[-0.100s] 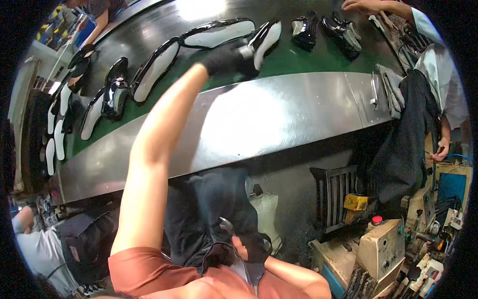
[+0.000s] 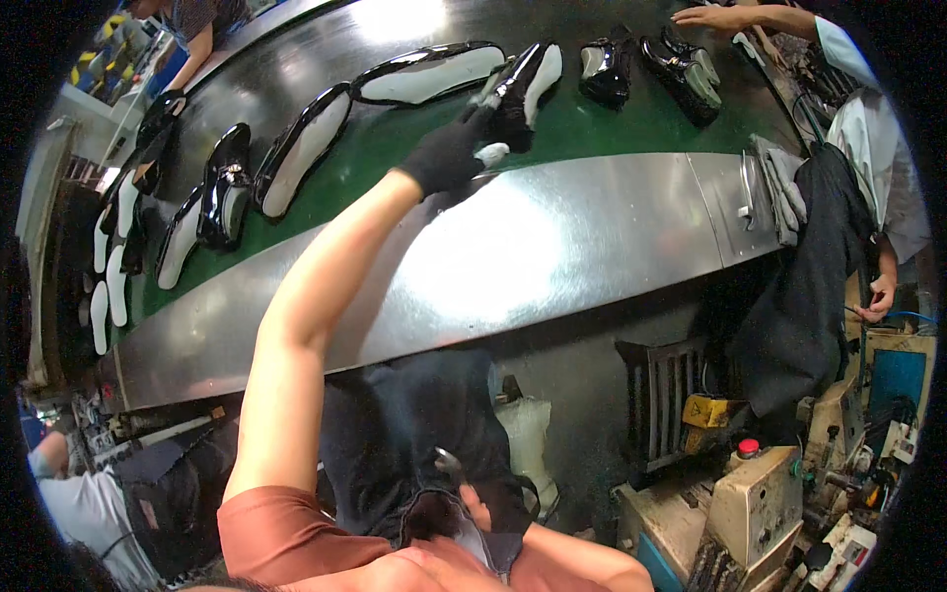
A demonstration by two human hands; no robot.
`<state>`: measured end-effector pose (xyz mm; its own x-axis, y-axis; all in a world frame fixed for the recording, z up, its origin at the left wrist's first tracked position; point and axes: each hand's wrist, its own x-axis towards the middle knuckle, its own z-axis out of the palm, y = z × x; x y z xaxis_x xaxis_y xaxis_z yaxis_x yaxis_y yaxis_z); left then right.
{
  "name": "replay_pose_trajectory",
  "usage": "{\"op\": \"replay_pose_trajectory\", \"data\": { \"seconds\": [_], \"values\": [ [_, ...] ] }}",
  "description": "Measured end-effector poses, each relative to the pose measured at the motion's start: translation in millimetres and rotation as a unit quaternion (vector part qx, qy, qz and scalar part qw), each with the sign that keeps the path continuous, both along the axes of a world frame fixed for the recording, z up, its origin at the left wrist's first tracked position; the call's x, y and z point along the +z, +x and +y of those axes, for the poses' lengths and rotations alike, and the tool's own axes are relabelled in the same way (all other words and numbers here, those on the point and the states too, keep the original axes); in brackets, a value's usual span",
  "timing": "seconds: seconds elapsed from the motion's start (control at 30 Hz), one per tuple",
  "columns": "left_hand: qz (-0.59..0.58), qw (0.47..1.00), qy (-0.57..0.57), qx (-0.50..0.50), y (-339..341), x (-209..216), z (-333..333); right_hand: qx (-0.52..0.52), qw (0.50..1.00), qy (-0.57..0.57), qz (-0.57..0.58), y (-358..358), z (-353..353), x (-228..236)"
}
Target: The person uses pliers to trim excess material from the white soles of black shoes. They repeatedly pick up shoes from a conveyor belt, hold them on their lap, and scrape the sole edges with the tool before placing them back on the belt.
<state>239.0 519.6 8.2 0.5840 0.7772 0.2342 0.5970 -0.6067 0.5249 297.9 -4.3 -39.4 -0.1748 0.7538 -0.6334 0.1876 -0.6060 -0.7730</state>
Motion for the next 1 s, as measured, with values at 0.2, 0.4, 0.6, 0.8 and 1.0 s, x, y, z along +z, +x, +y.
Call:
{"op": "replay_pose_trajectory", "data": {
  "seconds": [0.2,0.4,0.6,0.8,1.0],
  "values": [
    [0.096,0.932,0.309,0.161,-79,27,74,0.002,1.000,-0.024,-0.001,1,8,-1],
    [0.303,0.940,0.008,0.157,-91,48,121,0.008,1.000,-0.023,-0.010,2,12,-5],
    [-0.009,0.931,-0.265,0.249,-90,56,25,0.001,0.999,0.041,-0.019,-1,6,-15],
    [-0.493,0.751,-0.434,0.061,-174,40,-138,-0.053,0.991,0.126,-0.006,-15,-13,-18],
    [-0.636,0.600,-0.486,0.000,-281,-28,-301,-0.035,0.994,-0.099,-0.007,-19,2,35]
  ]
}}
